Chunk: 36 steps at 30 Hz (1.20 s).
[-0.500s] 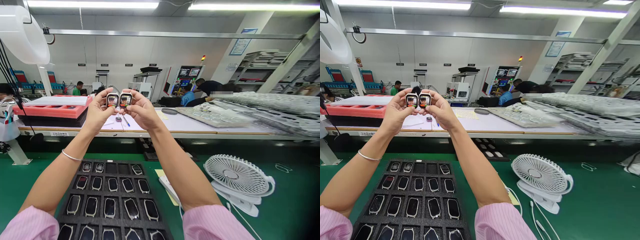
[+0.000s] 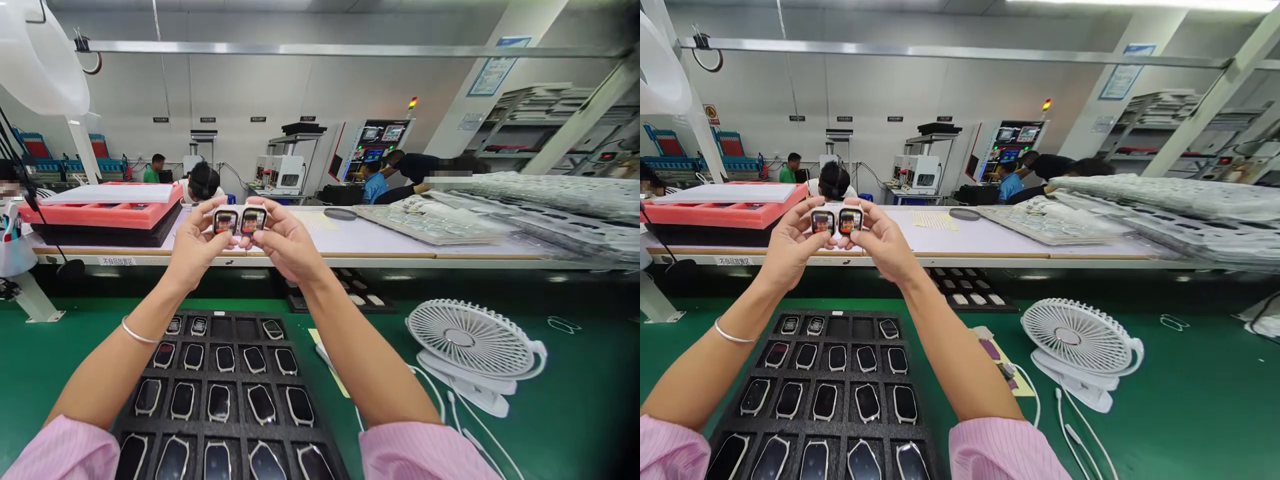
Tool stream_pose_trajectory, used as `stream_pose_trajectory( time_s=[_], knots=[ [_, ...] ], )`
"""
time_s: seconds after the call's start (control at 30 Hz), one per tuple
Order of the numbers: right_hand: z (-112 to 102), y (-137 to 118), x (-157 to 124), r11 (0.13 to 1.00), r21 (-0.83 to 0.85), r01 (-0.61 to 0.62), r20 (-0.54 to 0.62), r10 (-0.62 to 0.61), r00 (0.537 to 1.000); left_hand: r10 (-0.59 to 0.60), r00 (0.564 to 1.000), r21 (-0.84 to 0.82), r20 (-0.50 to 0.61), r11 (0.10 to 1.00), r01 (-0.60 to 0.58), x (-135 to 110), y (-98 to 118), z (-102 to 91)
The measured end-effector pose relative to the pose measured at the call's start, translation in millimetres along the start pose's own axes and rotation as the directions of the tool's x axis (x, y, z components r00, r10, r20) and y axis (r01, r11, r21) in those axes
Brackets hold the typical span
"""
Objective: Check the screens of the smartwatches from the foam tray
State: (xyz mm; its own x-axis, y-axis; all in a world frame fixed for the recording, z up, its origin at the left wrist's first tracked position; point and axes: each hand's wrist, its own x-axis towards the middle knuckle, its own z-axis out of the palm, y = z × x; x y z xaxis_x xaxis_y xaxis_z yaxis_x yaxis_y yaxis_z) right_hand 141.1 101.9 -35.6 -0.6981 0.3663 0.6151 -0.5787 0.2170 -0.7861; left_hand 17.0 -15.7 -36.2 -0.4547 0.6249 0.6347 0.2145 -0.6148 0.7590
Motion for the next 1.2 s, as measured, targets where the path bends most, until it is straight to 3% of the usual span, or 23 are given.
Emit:
stream_pose_trajectory(
  time_s=[0.1,0.2,0.33,0.57,1.0,1.2],
  knots=[
    [5.3,35.6,-37.7,0.988,0.066,-0.139,-0.031,0.141,0.990,-0.190,0.982,0.001,0.004,0.982,0.190,-39.6,-22.5,-11.2],
    [12.0,70.8,-75.5,0.960,0.131,-0.247,-0.033,0.253,0.967,-0.362,0.932,0.008,-0.009,0.932,0.362,-77.9,-42.7,-23.0],
    [18.3,99.3,-106.8,0.918,0.208,-0.337,-0.072,0.358,0.931,-0.488,0.873,0.019,-0.017,0.872,0.488,-107.6,-60.3,-32.4],
    [16.1,110.8,-115.0,0.868,0.260,-0.422,-0.064,0.452,0.890,-0.522,0.849,0.039,-0.082,0.849,0.527,-113.1,-75.5,-34.1],
    [11.5,124.3,-119.5,0.836,0.243,-0.492,-0.102,0.526,0.844,-0.622,0.781,0.059,-0.055,0.779,0.624,-116.5,-90.2,-38.4],
    [6.1,129.5,-122.3,0.840,0.261,-0.475,-0.067,0.507,0.859,-0.645,0.764,0.035,-0.034,0.763,0.646,-118.9,-94.4,-38.8]
  ],
)
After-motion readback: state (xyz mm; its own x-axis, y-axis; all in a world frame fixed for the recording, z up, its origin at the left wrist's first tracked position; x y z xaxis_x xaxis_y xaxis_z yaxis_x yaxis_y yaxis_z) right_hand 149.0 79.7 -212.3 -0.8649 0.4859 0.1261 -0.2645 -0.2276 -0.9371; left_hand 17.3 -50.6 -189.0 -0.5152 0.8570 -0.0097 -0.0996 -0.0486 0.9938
